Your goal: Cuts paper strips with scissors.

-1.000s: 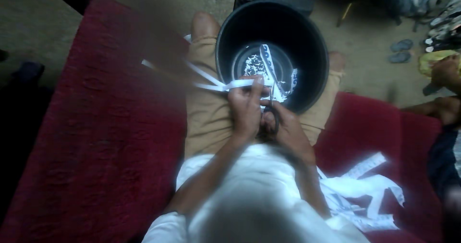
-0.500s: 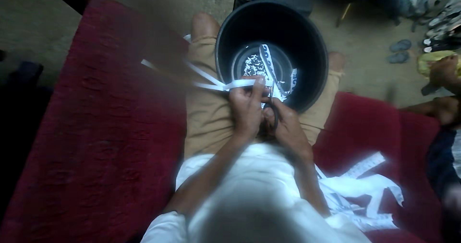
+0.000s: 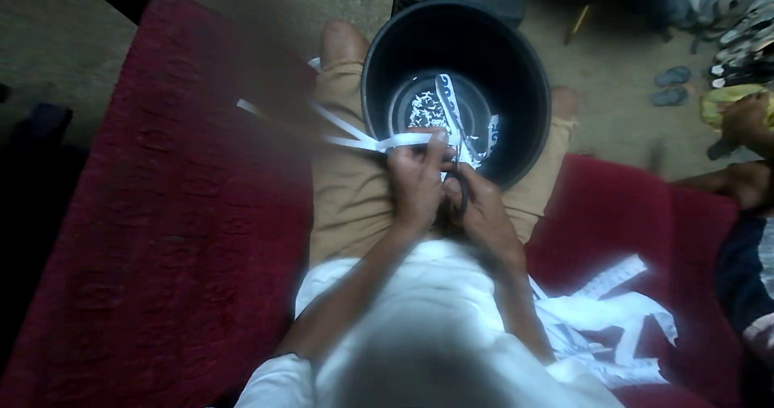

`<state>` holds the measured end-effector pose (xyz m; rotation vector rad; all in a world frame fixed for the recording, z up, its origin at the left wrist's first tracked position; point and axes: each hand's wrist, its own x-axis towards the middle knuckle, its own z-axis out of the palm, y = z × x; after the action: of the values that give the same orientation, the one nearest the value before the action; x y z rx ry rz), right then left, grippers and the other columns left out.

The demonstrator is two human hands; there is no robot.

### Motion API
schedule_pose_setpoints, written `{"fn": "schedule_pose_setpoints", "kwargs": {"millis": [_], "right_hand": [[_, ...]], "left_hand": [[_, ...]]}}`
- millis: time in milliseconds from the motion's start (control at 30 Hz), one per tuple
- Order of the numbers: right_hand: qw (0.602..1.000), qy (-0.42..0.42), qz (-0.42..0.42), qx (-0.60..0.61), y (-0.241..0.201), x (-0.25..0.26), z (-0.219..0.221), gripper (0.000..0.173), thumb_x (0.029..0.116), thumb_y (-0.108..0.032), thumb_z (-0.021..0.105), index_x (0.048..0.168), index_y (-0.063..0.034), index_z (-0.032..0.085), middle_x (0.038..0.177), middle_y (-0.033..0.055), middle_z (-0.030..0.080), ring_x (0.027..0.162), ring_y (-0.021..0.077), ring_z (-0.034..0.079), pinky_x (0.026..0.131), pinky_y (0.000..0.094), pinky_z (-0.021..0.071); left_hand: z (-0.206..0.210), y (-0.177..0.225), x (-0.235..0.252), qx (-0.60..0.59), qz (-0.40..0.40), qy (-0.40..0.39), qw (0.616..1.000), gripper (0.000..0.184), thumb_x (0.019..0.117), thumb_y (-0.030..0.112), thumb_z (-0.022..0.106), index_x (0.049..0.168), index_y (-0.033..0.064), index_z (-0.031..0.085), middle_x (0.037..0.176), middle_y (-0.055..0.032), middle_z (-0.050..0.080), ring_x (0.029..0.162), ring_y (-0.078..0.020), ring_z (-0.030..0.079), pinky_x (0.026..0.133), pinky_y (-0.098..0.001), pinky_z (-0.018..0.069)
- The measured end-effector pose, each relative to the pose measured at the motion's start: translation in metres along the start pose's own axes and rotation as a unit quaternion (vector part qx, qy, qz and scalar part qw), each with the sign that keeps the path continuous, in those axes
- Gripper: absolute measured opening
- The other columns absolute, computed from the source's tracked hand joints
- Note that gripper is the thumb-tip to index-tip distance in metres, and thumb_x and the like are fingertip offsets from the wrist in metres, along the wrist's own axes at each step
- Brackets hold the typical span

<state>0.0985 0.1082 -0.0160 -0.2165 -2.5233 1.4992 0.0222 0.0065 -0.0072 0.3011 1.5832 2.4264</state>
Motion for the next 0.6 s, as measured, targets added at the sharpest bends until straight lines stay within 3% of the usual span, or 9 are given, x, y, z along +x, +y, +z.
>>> {"fn": "schedule_pose_setpoints", "kwargs": {"millis": [367, 433, 600], "right_hand": [[1.0, -0.002, 0.02, 0.024, 0.0, -0.003, 0.002, 0.027, 0.105, -0.026, 0.057, 0.127, -0.0113, 0.064, 0.072, 0.0031, 0.061, 0.049, 0.012, 0.053, 0.043, 0.028, 0.0486], [0.999, 0.009, 0.035, 0.023, -0.003, -0.005, -0.003, 0.03, 0.1062, -0.025, 0.055, 0.131, -0.0117, 0.062, 0.076, 0.0038, 0.062, 0.051, 0.0127, 0.055, 0.043, 0.0284, 0.049], [0.994, 0.057, 0.062, 0.068, -0.006, -0.009, -0.02, 0.036, 0.1099, -0.032, 0.045, 0.139, -0.0141, 0.056, 0.081, 0.003, 0.064, 0.047, 0.0114, 0.05, 0.037, 0.0247, 0.0443]], "left_hand": [[-0.004, -0.003, 0.007, -0.009, -0.01, 0.019, 1.0, 0.014, 0.1046, 0.017, 0.06, 0.114, 0.0077, 0.062, 0.092, -0.0014, 0.067, 0.074, -0.0097, 0.067, 0.07, -0.0253, 0.0601], [-0.004, -0.006, 0.02, -0.05, 0.003, 0.061, 0.997, 0.01, 0.1017, 0.007, 0.061, 0.108, 0.0001, 0.061, 0.089, -0.0066, 0.068, 0.075, -0.0155, 0.068, 0.072, -0.0323, 0.0618], [-0.012, 0.004, 0.031, -0.073, 0.008, 0.114, 0.991, 0.009, 0.103, 0.007, 0.059, 0.109, -0.0001, 0.06, 0.085, -0.0071, 0.068, 0.072, -0.017, 0.068, 0.071, -0.0335, 0.0623]]}}
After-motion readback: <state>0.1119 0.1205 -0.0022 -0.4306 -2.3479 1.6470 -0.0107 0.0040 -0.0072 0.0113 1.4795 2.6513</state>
